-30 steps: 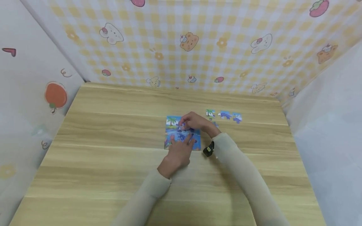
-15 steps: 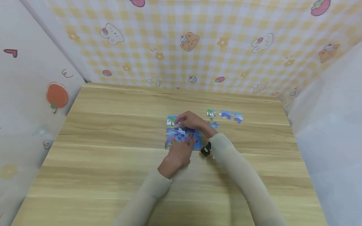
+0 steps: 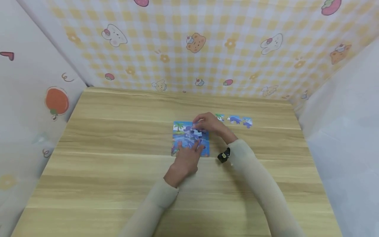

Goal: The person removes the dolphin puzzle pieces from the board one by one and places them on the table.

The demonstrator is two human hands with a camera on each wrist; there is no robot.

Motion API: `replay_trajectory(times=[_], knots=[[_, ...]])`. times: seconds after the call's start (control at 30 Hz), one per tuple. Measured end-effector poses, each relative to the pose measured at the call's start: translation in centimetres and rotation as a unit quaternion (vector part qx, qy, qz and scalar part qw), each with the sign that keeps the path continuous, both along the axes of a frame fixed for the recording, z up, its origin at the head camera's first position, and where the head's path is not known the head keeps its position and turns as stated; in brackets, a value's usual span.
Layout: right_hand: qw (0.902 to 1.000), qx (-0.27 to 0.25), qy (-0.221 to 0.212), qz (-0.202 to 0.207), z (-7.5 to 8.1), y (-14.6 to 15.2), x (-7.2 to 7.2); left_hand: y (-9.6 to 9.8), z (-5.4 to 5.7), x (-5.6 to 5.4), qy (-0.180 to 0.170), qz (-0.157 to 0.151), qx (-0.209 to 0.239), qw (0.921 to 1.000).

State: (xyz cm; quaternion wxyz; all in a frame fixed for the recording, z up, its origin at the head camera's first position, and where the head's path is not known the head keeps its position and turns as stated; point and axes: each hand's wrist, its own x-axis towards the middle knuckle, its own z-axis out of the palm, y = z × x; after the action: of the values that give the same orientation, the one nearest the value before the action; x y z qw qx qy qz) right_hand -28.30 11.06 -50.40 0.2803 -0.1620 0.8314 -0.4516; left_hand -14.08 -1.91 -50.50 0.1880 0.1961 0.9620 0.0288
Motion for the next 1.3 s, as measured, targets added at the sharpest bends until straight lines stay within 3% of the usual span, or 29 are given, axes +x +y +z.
replay_trajectory(times=[0.23,0.6,0.93,1.3], knots=[[0.9995,0.005,-0.011,-0.029,0.6,4.1,-0.2,0.1,0.0,0.0,-0.005,0.002,0.0,1.0],[0.997,0.03,-0.027,-0.067,0.5,8.5,-0.6,-0.1,-0.3,0.2,0.016,0.002,0.02,0.9997],[0.9972,0.038,-0.006,-0.064,-0.2,11.7,-0.3,-0.1,0.1,0.3,0.015,-0.004,0.019,0.9997],[0.9921,0.07,0.038,-0.096,0.0,14.7,-0.5,-0.1,0.0,0.2,0.011,-0.001,0.019,0.9997]])
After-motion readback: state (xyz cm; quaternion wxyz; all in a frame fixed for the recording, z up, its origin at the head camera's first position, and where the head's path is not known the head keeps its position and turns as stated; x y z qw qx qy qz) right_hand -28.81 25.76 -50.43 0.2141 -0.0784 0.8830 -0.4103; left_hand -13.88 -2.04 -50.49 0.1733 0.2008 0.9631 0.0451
